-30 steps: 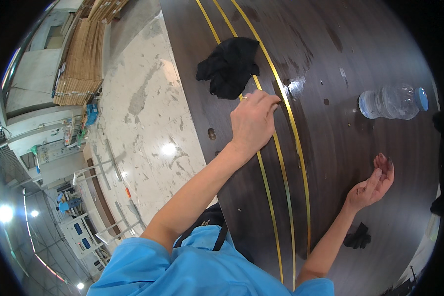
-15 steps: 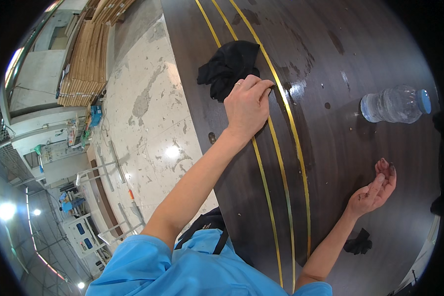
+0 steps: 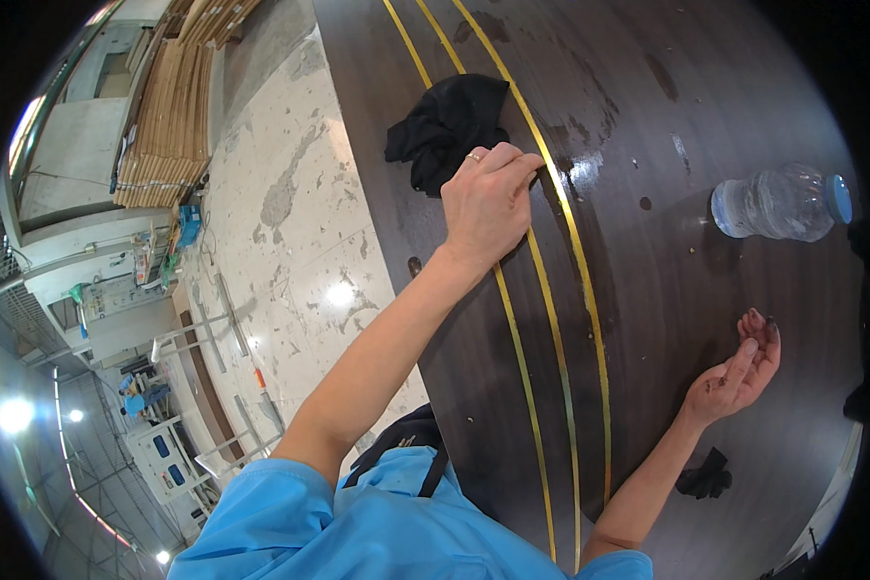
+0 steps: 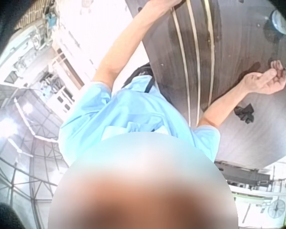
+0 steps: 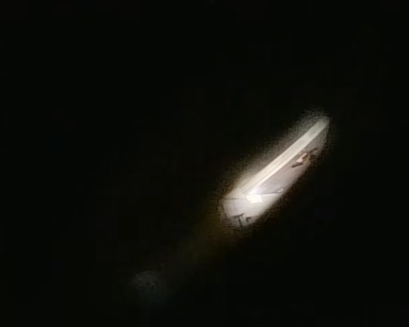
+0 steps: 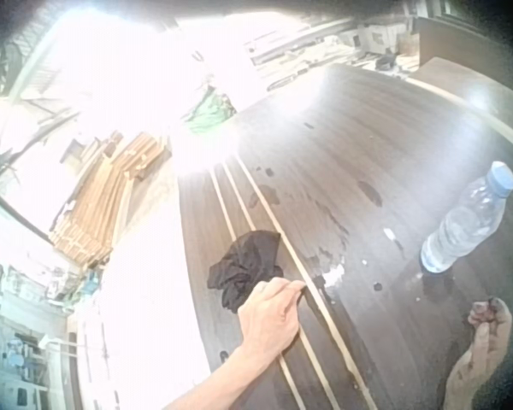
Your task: The person wipes a dark tabletop with a black cloth, then uses a small metal scraper to remove residue along two parallel yellow lines. They repeatedly pour water from a plastic bottle onto the surface and continue scraping and wiping the same area.
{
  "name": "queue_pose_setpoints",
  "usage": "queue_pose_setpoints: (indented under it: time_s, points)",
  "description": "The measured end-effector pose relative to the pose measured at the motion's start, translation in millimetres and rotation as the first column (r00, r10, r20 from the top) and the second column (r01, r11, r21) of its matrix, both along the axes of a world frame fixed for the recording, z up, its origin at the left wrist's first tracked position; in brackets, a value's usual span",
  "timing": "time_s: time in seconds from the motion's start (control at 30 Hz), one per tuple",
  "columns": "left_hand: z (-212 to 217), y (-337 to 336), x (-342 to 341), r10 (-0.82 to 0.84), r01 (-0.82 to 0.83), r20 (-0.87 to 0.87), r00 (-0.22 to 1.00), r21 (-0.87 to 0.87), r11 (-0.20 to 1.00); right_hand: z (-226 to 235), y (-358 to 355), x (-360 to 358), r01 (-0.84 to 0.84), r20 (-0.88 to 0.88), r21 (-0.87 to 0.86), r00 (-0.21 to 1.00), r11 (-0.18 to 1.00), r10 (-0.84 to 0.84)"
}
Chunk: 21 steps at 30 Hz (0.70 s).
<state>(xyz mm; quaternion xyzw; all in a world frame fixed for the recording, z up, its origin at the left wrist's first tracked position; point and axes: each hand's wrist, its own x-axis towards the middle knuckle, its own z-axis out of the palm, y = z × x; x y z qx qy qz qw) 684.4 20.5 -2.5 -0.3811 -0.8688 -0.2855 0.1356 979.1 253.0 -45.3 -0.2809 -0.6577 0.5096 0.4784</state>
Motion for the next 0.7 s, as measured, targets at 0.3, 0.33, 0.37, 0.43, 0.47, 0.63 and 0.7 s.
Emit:
queue_pose_setpoints:
  time_s: [0.3,0.33,0.37,0.43,0.47,0.63,0.7]
  points:
    - [3.2,-0.8,8.2,0.003,-0.002,0.02,1.0,-0.033,0.999,0.8,0.4,0.2,0.011,0.035,0.021,0.999,1.0,-0.011]
    - [3.3,-1.2,9.7,0.001,0.0,0.019,1.0,-0.033,0.999,0.6,0.4,0.3,0.012,0.036,0.022,0.999,1.0,-0.013]
    - [3.1,-1.3,10.6,0.001,0.0,0.019,1.0,-0.035,0.999,0.4,0.3,0.4,0.012,0.034,0.02,0.999,1.0,-0.013]
    - [2.3,-1.9,12.1,0.007,-0.006,0.018,1.0,-0.039,0.999,-0.3,0.4,0.5,0.009,0.029,0.019,1.0,1.0,-0.01]
    - [1.8,-2.0,12.2,0.005,-0.004,0.022,1.0,-0.039,0.999,-0.6,0.5,0.5,0.007,0.029,0.022,1.0,1.0,-0.008]
    - [-0.4,-2.7,11.1,-0.017,0.016,-0.007,1.0,-0.019,1.0,-0.5,0.1,1.2,0.005,0.026,0.02,1.0,1.0,-0.005]
    - [-0.1,-3.2,12.6,-0.015,0.015,-0.001,1.0,-0.025,1.0,-0.3,-0.5,1.0,0.007,0.02,0.016,1.0,1.0,-0.007]
